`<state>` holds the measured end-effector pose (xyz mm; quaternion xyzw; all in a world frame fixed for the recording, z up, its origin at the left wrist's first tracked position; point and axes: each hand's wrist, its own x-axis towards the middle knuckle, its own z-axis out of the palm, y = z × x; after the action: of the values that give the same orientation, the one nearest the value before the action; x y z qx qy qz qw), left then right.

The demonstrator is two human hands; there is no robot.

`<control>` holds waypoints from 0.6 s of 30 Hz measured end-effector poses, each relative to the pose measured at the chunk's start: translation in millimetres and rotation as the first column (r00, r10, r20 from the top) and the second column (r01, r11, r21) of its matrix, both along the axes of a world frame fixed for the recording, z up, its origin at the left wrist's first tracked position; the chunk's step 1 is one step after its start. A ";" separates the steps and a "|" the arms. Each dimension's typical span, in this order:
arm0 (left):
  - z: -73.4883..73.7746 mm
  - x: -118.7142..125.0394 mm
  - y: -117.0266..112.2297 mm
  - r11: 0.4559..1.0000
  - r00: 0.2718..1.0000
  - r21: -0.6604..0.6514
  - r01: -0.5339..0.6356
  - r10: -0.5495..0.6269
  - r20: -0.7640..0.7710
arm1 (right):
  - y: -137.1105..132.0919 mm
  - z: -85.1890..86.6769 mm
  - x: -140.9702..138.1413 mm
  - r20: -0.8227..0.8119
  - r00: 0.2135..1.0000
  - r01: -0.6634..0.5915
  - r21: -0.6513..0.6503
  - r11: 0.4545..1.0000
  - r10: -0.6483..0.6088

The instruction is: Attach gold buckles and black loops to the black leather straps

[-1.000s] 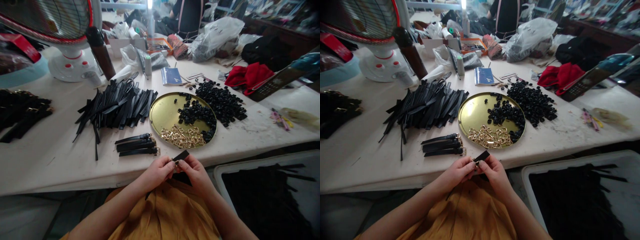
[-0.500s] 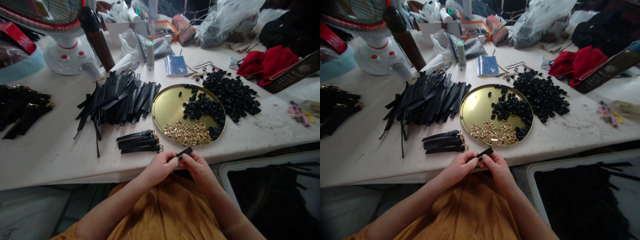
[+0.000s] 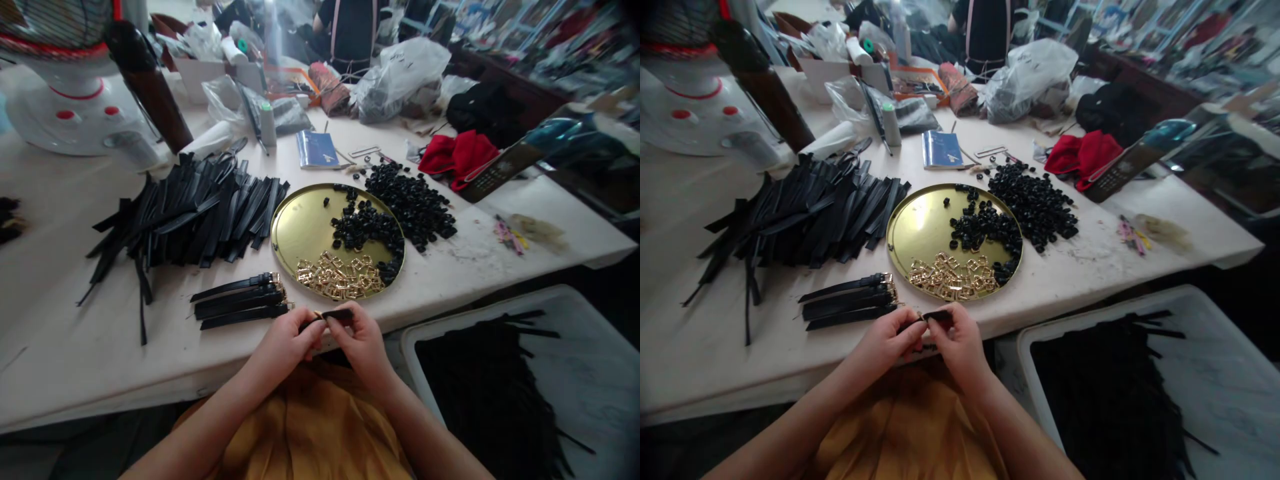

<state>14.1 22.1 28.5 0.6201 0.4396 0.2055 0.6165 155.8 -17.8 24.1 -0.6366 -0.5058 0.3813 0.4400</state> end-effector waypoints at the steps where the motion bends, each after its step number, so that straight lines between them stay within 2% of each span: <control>1: -0.4 0.3 0.0 1.000 1.000 0.011 -0.019 0.019 -0.005 | -0.4 0.2 0.0 -0.091 0.995 -0.055 -0.048 0.997 0.051; 3: -0.2 0.0 -0.8 0.996 0.999 0.083 -0.031 0.032 -0.011 | -2.2 1.6 2.3 -0.241 0.958 -0.190 -0.123 0.974 0.156; 5: 0.9 -1.4 -1.5 0.989 1.000 0.147 0.018 -0.016 -0.011 | -2.7 5.2 11.3 -0.251 0.933 -0.303 -0.153 0.941 0.260; 7: 1.9 -3.1 -1.1 0.988 0.999 0.147 0.039 -0.037 -0.016 | 3.1 11.1 30.9 -0.100 0.951 -0.305 -0.148 0.941 0.293; 9: 2.5 -3.8 0.1 0.995 1.000 0.103 0.013 -0.012 -0.013 | 18.1 17.4 60.4 0.201 0.962 -0.169 -0.086 0.982 0.183; 10: 2.7 -3.3 0.6 0.996 1.000 0.084 -0.007 0.007 -0.003 | 28.7 19.8 77.1 0.390 0.918 -0.071 -0.014 0.997 0.071; 11: 3.0 -2.3 0.8 0.997 1.000 0.072 -0.018 0.017 0.015 | 40.6 21.2 93.5 0.586 0.811 -0.008 0.036 0.999 -0.015; 12: 3.5 -0.9 0.6 0.997 0.999 0.068 -0.023 0.020 0.036 | 52.9 21.7 108.6 0.750 0.660 0.018 0.028 0.999 -0.033; 13: 4.2 0.7 0.1 0.997 0.998 0.070 -0.023 0.019 0.052 | 64.9 21.1 121.3 0.861 0.508 0.017 -0.022 1.000 0.010; 14: 4.9 2.2 -0.7 0.997 0.998 0.076 -0.024 0.019 0.062 | 75.7 19.6 131.1 0.915 0.397 0.008 -0.078 0.997 0.068; 16: 6.6 4.0 -2.5 0.996 0.997 0.089 -0.029 0.022 0.069 | 92.3 15.2 141.7 0.942 0.310 -0.009 -0.134 0.991 0.131; 18: 8.0 3.5 -3.5 0.994 0.997 0.098 -0.037 0.030 0.068 | 101.3 11.2 143.2 0.939 0.310 -0.038 -0.142 0.989 0.147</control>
<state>17.6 18.6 36.4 0.6354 0.4183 0.2579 0.5956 299.1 83.5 35.3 -0.7290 -0.6843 -0.0154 0.0083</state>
